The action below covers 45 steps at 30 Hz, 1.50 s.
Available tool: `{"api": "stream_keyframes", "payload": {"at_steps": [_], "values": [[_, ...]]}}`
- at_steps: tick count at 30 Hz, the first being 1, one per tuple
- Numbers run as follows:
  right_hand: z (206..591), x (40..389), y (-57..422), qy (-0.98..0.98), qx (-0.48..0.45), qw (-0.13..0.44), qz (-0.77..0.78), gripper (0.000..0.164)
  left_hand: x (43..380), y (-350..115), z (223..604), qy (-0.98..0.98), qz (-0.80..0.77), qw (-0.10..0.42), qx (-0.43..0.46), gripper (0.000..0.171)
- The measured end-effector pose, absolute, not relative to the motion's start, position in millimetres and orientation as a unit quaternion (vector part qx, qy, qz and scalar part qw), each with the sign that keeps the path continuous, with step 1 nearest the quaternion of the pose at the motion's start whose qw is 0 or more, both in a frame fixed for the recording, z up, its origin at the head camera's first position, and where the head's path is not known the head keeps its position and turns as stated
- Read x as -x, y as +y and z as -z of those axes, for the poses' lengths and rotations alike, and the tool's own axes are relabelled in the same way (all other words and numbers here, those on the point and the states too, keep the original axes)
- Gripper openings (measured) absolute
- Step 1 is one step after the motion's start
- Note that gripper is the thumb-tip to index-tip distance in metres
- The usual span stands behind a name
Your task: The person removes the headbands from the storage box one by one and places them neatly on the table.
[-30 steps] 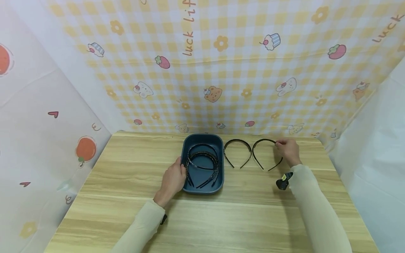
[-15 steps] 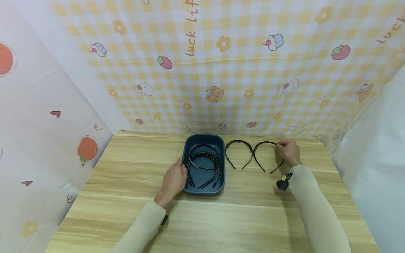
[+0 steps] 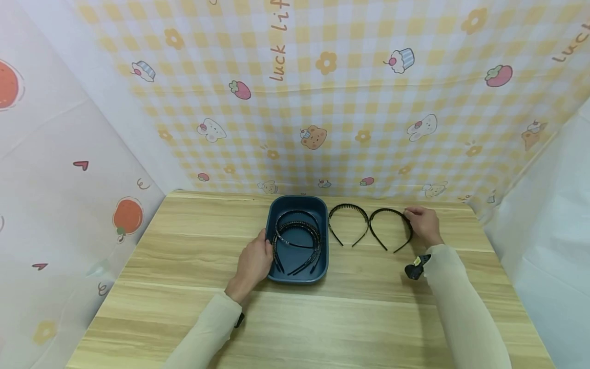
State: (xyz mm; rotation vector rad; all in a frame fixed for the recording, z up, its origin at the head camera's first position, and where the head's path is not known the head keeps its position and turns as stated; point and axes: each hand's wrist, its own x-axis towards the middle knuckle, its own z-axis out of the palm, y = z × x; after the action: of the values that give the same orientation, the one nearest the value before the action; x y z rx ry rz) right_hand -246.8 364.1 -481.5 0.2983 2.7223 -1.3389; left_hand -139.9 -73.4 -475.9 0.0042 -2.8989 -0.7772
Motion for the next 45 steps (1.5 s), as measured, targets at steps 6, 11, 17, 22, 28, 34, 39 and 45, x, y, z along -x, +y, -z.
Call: {"api": "stream_keyframes", "payload": {"at_steps": [6, 11, 17, 22, 28, 34, 39, 45], "values": [[477, 246, 362, 0.893, -0.094, 0.049, 0.438, 0.05, 139, -73, 474, -0.963, 0.261, 0.072, -0.002, 0.041], [468, 246, 350, 0.911, -0.068, 0.017, 0.407, 0.047, 139, -73, 474, -0.963, 0.261, 0.075, -0.004, 0.04], [458, 250, 324, 0.919, -0.044, -0.021, 0.392, 0.04, 139, -74, 476, -0.963, 0.261, 0.073, -0.006, 0.041], [452, 254, 300, 0.915, 0.004, -0.035, 0.402, 0.032, 139, -74, 475, -0.962, 0.265, 0.07, -0.008, 0.042], [442, 253, 272, 0.907, 0.055, -0.01, 0.418, 0.032, 139, -74, 475, -0.961, 0.265, 0.073, -0.005, 0.041], [434, 251, 247, 0.9, 0.078, 0.009, 0.429, 0.032, 139, -74, 476, -0.961, 0.267, 0.074, -0.004, 0.041], [425, 250, 226, 0.893, 0.103, 0.017, 0.439, 0.029, 140, -74, 477, -0.961, 0.266, 0.074, -0.006, 0.04], [420, 251, 202, 0.893, 0.124, 0.027, 0.432, 0.025, 140, -74, 477, -0.961, 0.265, 0.076, -0.001, 0.04]]}}
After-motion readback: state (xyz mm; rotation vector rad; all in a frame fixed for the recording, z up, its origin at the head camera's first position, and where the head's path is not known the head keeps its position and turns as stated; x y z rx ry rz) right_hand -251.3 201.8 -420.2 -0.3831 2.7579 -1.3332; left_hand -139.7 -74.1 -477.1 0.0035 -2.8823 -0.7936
